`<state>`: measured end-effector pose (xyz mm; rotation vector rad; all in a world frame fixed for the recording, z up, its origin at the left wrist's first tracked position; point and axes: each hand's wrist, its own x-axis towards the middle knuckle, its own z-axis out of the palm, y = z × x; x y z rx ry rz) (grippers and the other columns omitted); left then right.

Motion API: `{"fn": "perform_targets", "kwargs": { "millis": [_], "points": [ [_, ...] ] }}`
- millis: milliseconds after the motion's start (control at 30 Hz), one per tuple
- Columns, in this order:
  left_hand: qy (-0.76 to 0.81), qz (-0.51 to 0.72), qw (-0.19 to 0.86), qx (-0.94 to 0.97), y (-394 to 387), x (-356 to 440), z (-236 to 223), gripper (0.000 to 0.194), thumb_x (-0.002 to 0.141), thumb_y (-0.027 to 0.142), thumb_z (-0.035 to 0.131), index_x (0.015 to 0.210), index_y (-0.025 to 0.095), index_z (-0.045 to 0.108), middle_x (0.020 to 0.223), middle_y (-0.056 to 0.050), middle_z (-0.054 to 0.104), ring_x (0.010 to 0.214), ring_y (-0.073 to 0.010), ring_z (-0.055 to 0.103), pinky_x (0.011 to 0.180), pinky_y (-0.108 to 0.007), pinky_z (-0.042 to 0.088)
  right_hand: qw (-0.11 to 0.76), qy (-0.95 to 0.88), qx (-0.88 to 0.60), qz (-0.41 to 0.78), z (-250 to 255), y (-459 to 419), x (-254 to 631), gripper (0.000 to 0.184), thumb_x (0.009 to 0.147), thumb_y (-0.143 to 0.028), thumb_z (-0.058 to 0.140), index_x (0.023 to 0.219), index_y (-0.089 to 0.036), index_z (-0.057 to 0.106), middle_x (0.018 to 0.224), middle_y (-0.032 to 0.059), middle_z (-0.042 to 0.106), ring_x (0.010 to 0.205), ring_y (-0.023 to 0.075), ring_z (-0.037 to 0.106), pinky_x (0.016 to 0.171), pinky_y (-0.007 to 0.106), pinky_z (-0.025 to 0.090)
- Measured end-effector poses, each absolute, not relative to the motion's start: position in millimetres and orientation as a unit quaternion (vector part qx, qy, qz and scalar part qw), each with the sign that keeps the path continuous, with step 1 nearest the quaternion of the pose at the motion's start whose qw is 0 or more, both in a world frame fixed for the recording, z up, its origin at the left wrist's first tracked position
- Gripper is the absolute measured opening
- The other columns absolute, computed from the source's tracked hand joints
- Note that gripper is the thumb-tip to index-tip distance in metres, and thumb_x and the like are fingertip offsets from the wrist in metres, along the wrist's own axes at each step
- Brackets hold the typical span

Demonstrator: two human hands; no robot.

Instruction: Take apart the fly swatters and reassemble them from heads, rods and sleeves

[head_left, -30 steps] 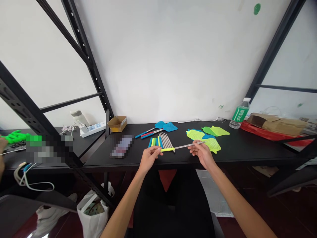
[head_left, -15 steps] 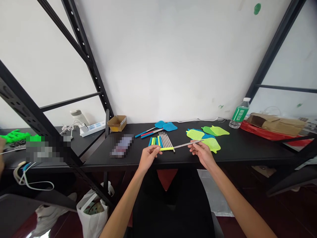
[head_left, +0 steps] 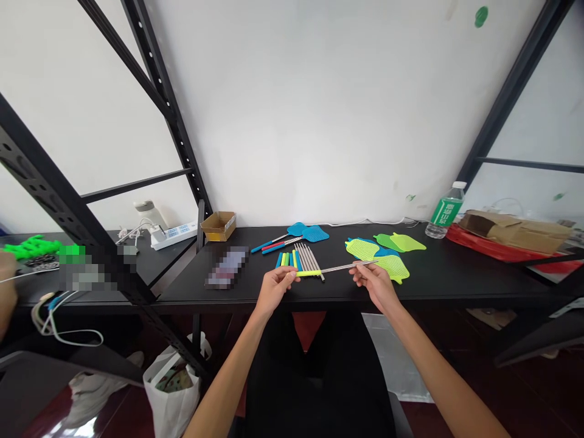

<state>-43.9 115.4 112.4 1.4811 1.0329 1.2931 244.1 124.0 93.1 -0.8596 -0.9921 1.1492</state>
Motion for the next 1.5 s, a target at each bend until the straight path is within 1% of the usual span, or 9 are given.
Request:
{"fn": "perform_targets", "kwargs": {
  "millis": [267,400,500,600,733,867,967,1133,1500],
  "points": [
    [0.401,0.523,0.454,0.600,121.1,-48.3,105.8,0.037,0.081,0.046,0.071,0.101,0.015,0.073,0.083,-0.008,0.075,0.059,-0.0113,0.052,0.053,-0.023,0.037,0.630,-0.452,-0.385,0.500,92.8,123.4,244.2,0.031,0.074,-0.046,0.081,0.074,-0.016,0.073,0.073,0.0084,0.070,0.062,0.0149,0.057,0.053,0.026,0.043],
    [0.397,0.524,0.455,0.600,120.6,-47.8,106.9,0.036,0.079,0.045,0.073,0.099,0.015,0.073,0.083,-0.008,0.074,0.060,-0.0114,0.052,0.053,-0.023,0.037,0.624,-0.478,-0.367,0.497,93.6,123.1,243.9,0.034,0.078,-0.046,0.077,0.063,-0.018,0.066,0.065,0.0046,0.062,0.060,0.0143,0.054,0.053,0.027,0.041],
    [0.393,0.527,0.457,0.598,118.2,-46.6,110.4,0.035,0.078,0.044,0.074,0.097,0.015,0.074,0.081,-0.008,0.074,0.061,-0.0125,0.054,0.054,-0.024,0.038,0.626,-0.484,-0.359,0.494,92.9,123.8,243.8,0.036,0.080,-0.045,0.076,0.060,-0.018,0.063,0.060,0.0019,0.056,0.056,0.0131,0.050,0.051,0.026,0.039],
    [0.390,0.529,0.460,0.597,116.4,-45.9,112.8,0.035,0.077,0.044,0.075,0.096,0.015,0.074,0.082,-0.009,0.075,0.063,-0.0139,0.057,0.053,-0.024,0.039,0.631,-0.481,-0.363,0.489,91.1,125.0,243.9,0.035,0.080,-0.044,0.076,0.061,-0.018,0.063,0.058,0.0007,0.052,0.054,0.0124,0.047,0.049,0.026,0.036],
    [0.392,0.523,0.464,0.598,117.2,-46.7,111.3,0.035,0.078,0.044,0.074,0.097,0.015,0.074,0.084,-0.010,0.075,0.061,-0.0133,0.056,0.053,-0.024,0.038,0.630,-0.480,-0.366,0.488,90.3,125.0,243.3,0.036,0.081,-0.046,0.074,0.062,-0.018,0.063,0.058,0.0015,0.053,0.054,0.0127,0.047,0.048,0.026,0.035],
    [0.402,0.515,0.463,0.599,118.9,-47.5,108.2,0.036,0.081,0.045,0.070,0.099,0.014,0.073,0.083,-0.010,0.075,0.059,-0.0118,0.052,0.052,-0.023,0.036,0.619,-0.485,-0.367,0.497,94.1,122.8,243.1,0.027,0.080,-0.044,0.075,0.083,-0.018,0.070,0.065,0.0030,0.062,0.056,0.0123,0.049,0.050,0.026,0.036],
    [0.414,0.513,0.457,0.597,118.9,-47.0,107.3,0.037,0.082,0.046,0.069,0.100,0.014,0.073,0.083,-0.010,0.075,0.059,-0.0118,0.051,0.053,-0.023,0.036,0.618,-0.479,-0.357,0.511,95.5,122.6,245.3,0.028,0.078,-0.040,0.078,0.095,-0.019,0.071,0.077,0.0056,0.069,0.059,0.0124,0.051,0.052,0.026,0.037],
    [0.410,0.517,0.458,0.596,118.3,-46.5,108.2,0.038,0.083,0.047,0.069,0.100,0.014,0.073,0.082,-0.010,0.075,0.058,-0.0121,0.050,0.052,-0.024,0.036,0.621,-0.469,-0.352,0.521,91.7,124.7,249.4,0.027,0.077,-0.038,0.079,0.096,-0.019,0.072,0.086,0.0083,0.073,0.064,0.0143,0.055,0.055,0.027,0.040],
    [0.398,0.524,0.464,0.593,118.7,-47.5,108.3,0.037,0.083,0.047,0.070,0.099,0.014,0.073,0.081,-0.010,0.075,0.057,-0.0120,0.049,0.052,-0.024,0.035,0.620,-0.471,-0.375,0.504,94.2,122.2,245.5,0.029,0.074,-0.044,0.081,0.083,-0.018,0.073,0.075,0.0063,0.067,0.061,0.0133,0.052,0.053,0.027,0.039]
  ]
}}
